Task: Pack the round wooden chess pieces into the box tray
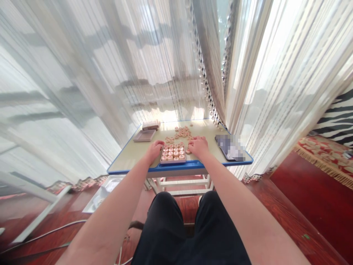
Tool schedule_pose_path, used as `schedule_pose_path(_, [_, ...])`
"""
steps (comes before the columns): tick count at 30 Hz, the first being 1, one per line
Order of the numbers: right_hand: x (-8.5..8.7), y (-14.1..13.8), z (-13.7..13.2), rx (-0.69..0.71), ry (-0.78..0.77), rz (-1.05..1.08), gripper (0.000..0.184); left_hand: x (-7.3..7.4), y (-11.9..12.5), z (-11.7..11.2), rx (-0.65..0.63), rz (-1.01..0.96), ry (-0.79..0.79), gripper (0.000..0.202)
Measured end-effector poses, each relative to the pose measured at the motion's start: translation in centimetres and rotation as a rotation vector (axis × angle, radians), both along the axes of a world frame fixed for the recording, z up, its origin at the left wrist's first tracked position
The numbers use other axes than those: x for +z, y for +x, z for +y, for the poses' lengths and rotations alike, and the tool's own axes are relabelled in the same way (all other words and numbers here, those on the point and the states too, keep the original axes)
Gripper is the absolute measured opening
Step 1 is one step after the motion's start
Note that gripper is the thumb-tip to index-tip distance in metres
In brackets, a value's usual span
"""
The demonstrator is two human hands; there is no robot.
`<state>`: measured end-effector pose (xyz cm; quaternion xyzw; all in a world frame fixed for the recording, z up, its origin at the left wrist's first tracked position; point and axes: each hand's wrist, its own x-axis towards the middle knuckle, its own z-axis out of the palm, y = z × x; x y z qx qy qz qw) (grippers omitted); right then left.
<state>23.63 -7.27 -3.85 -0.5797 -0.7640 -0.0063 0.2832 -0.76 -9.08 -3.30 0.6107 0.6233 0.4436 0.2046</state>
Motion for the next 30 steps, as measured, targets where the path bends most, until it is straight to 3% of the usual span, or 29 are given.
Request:
schedule_pose_path(8, [-0.7,1.2,-2.0,0.006,0.03,0.012,0.028,-0.3,0.0,-0.5,0.022,-0.008,0.029,0.033])
schedule_pose_path(14, [-1.3,2.6,-2.9,-0.075,0.029,0.102,0.025,-0.7,-0.1,-0.2,0.012,-0.016,0.065,0.031])
schedule_pose_path(24, [-1.3,2.1,-3.2,-0.122,0.027,0.167,0.024,-1.2,-0.5,0.1,-0.002,-0.011,0.068,0.03])
schedule_pose_path(27, [-0.9,2.2,-3.2,-0.092,-0.003,0.236,0.021,-1.1,-0.4,0.1,0.004,-0.001,0.066,0.03])
schedule_pose_path(30, [-0.1,1.4,-4.0,-0.039,0.064,0.428,0.022,-0.9,-0.4,0.0,0.004,0.006,0.076,0.029])
